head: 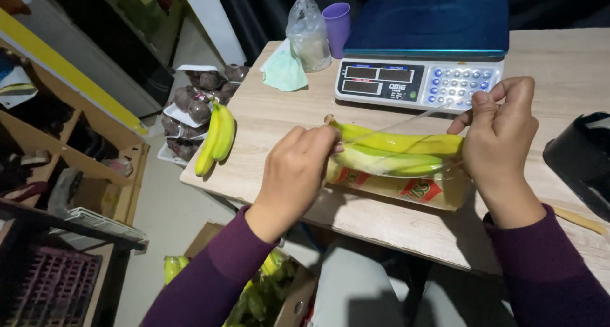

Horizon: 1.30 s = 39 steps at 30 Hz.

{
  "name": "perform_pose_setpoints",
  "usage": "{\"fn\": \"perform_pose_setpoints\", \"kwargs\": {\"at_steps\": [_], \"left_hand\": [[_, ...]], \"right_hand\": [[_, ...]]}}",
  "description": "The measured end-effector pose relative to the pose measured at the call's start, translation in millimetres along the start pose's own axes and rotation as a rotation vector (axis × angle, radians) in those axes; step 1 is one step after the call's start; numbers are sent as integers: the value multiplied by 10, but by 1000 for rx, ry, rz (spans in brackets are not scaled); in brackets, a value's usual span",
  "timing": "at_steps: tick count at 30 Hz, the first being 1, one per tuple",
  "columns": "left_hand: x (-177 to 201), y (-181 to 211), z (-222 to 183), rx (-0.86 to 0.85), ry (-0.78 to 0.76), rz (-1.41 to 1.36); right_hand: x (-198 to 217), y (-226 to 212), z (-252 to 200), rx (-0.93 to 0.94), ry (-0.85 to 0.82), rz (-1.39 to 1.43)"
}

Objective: Wrapping bunches of bananas in plastic film and securing them with tape.

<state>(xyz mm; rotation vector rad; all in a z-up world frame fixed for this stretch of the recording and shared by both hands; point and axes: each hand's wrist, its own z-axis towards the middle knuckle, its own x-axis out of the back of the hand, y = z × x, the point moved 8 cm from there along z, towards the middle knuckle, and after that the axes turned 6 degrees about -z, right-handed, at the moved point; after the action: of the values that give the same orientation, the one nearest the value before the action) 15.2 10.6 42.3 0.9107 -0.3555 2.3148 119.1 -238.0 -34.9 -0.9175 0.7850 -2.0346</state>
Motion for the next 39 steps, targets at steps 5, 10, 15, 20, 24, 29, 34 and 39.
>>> {"fn": "perform_pose_setpoints", "kwargs": {"at_steps": [5, 10, 15, 20, 24, 29, 34, 39], "left_hand": [[-288, -353, -103, 201, -70, -529], [-297, -407, 11, 200, 8, -665], [-346, -503, 109, 219, 75, -534], [-381, -616, 176, 347, -29, -411], [-352, -602, 224, 332, -84, -306], [-424, -731, 175, 373, -116, -354], [-693, -1067, -44, 821, -269, -651], [-937, -1194, -180, 1120, -373, -881]], "right_hand": [[15, -49, -45, 106, -21, 78], [31, -43, -48, 35, -92, 71], [25, 85, -23, 22, -110, 41], [20, 47, 36, 46, -159, -51], [-22, -14, 138, -172, -295, -6], [-76, -11, 194, -404, -368, 98], [-457, 639, 157, -734, -546, 425], [-605, 1180, 133, -781, -683, 350]]}}
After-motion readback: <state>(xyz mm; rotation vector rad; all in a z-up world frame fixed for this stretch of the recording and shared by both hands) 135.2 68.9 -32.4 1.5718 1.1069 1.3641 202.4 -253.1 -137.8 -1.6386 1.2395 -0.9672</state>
